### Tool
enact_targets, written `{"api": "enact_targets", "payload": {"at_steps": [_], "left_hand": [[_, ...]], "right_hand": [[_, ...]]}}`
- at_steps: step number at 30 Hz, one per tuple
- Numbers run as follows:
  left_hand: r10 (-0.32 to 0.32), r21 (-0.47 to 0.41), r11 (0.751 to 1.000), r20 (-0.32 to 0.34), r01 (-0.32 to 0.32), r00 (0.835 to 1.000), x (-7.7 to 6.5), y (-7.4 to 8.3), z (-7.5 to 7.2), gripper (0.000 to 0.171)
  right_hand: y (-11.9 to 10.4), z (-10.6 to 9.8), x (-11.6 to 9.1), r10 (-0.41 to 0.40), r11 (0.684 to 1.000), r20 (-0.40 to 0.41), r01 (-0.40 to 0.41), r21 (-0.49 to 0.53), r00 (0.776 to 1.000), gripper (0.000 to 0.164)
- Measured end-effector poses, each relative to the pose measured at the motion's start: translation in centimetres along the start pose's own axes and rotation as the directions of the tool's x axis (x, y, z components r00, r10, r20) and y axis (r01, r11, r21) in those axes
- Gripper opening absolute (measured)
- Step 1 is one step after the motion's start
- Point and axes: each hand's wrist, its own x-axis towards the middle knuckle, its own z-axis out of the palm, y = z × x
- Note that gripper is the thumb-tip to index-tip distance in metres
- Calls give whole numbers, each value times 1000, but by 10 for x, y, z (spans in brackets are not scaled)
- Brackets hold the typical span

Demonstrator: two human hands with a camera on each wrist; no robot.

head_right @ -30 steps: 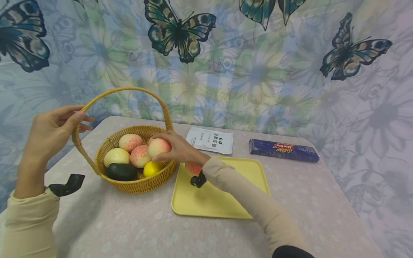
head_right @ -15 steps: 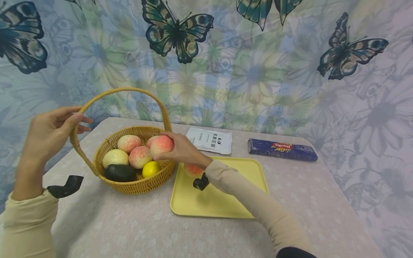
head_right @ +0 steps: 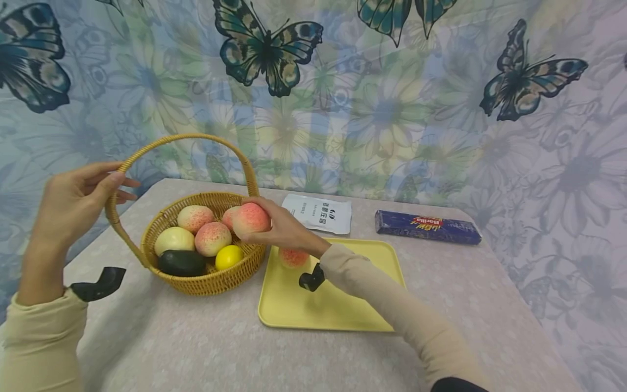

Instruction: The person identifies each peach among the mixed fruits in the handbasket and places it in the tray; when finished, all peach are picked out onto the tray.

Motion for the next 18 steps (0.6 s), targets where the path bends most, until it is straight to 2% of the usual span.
{"api": "enact_targets", "payload": {"at_steps": [5, 18], "left_hand": [[8, 2, 1000, -3, -8, 1000, 0, -1, 0, 37], [-6, 7, 1000, 4, 6, 1000, 0, -1, 1, 37]], "right_hand": [[2, -3, -5, 60, 998, -41, -60, 14, 997, 79], [9, -13, -18, 147, 985, -46, -142, 99, 988, 69]]}}
